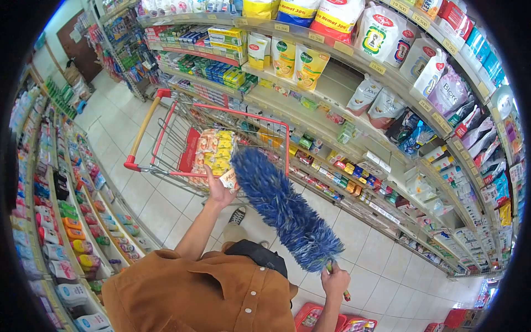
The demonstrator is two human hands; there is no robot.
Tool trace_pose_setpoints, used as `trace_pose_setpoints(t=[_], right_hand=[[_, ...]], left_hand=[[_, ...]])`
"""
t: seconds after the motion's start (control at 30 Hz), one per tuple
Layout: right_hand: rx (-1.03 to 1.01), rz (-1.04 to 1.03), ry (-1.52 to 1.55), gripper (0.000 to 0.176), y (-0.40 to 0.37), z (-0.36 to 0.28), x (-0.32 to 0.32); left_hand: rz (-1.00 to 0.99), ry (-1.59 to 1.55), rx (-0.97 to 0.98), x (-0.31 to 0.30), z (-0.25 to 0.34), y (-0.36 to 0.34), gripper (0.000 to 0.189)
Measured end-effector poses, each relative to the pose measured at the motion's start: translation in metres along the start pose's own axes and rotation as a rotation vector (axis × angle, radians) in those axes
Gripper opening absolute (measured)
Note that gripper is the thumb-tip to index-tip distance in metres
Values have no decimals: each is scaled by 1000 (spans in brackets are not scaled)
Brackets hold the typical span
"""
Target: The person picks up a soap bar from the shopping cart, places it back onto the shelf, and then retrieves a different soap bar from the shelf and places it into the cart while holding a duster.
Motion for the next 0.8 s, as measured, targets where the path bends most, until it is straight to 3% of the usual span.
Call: trace_pose_setpoints(t=[0.07, 0.1, 0.2, 0.33, 0.37, 0.47, 0.53, 0.6, 0.8], right_hand=[[-33, -13, 21, 24, -1, 6, 3], [-35, -40, 20, 24, -1, 3, 1], [-22, -80, 9, 25, -4, -6, -3], [-9, -100, -7, 26, -6, -1, 3], [-18, -125, -8, 26, -6, 1, 3], [-10, -49, -41, 22, -5, 8, 5], [69, -10, -53, 23, -3, 11, 3], [124, 4, -47, 23, -6, 10, 4], [232, -71, 33, 25, -13, 13, 19]], left_hand=[[612, 383, 82, 25, -2, -10, 107], [495, 377, 75, 33, -2, -8, 106], [581, 477, 91, 40, -2, -12, 108], [649, 333, 87, 28, -4, -16, 106], [496, 331, 98, 23, -2, -11, 106], [508, 351, 99, 19, -3, -13, 99], [606, 473, 118, 2, 0, -15, 60], [630, 610, 170, 7, -4, -10, 41], [794, 511, 284, -8, -5, -10, 22]])
Point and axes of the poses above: each hand's wrist, its own y-axis towards the middle knuckle, its own x-axis out of the palm, z = x × y, the point moved 5 cm from there along y, towards the middle knuckle, and after that the axes turned 4 degrees about x, right-handed, at the moved point
